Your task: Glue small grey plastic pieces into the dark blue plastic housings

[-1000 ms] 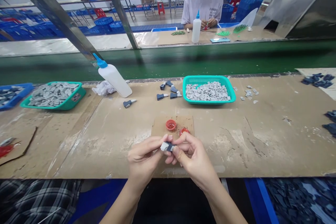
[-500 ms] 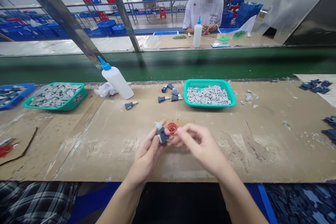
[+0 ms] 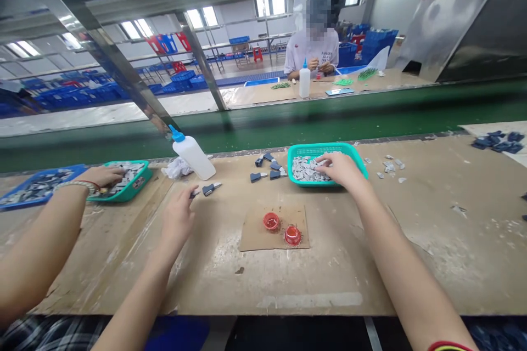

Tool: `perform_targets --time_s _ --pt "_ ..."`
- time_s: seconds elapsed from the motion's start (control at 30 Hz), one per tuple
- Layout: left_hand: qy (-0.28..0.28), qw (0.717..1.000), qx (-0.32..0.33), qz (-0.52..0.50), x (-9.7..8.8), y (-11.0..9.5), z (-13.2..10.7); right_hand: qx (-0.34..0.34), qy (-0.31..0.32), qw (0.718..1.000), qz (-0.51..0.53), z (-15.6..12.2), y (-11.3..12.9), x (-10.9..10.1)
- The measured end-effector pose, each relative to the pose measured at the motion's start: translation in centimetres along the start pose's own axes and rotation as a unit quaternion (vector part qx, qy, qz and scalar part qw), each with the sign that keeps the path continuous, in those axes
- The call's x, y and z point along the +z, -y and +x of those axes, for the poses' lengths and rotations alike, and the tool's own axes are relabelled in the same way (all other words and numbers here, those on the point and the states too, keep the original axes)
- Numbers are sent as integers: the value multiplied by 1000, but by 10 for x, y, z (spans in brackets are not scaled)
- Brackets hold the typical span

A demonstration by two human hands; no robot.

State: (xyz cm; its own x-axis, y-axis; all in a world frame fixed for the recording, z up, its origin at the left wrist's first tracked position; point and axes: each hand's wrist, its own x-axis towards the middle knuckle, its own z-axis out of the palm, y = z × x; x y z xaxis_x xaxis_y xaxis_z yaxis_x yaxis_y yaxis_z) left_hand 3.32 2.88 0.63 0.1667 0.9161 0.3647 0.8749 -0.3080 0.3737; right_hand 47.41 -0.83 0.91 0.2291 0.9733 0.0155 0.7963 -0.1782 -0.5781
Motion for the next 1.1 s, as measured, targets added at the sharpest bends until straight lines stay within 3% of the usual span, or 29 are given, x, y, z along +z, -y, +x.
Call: perform_targets --time_s 0.1,0.2,0.33,0.47,0.57,0.7,0.83,1.0,1.03,1.1 --pt "7 1000 21 20 9 -2 8 -18 38 999 1 14 14 5" --pt "18 998 52 14 21 -20 17 -13 62 998 -11 22 26 13" --pt "77 990 112 -46 44 -54 34 -6 22 1000 -14 20 37 17" --pt "122 976 123 -132 73 -82 53 -19 -51 998 19 -3 45 9" --pt "140 964 96 -207 84 -91 61 -46 -75 986 143 -41 50 6" --pt "153 932 24 -329 70 -91 55 5 -17 930 367 -108 48 20" --pt "178 876 -43 -447 34 -87 32 123 -46 882 453 -156 41 49" --pt "175 739 -187 -623 -3 -89 2 151 -35 868 473 -167 50 71" --pt "175 726 -202 -633 -7 -89 -5 150 -31 869 470 -165 52 72" --pt "174 739 -203 -618 -10 -91 -18 149 -23 874 462 -163 54 72"
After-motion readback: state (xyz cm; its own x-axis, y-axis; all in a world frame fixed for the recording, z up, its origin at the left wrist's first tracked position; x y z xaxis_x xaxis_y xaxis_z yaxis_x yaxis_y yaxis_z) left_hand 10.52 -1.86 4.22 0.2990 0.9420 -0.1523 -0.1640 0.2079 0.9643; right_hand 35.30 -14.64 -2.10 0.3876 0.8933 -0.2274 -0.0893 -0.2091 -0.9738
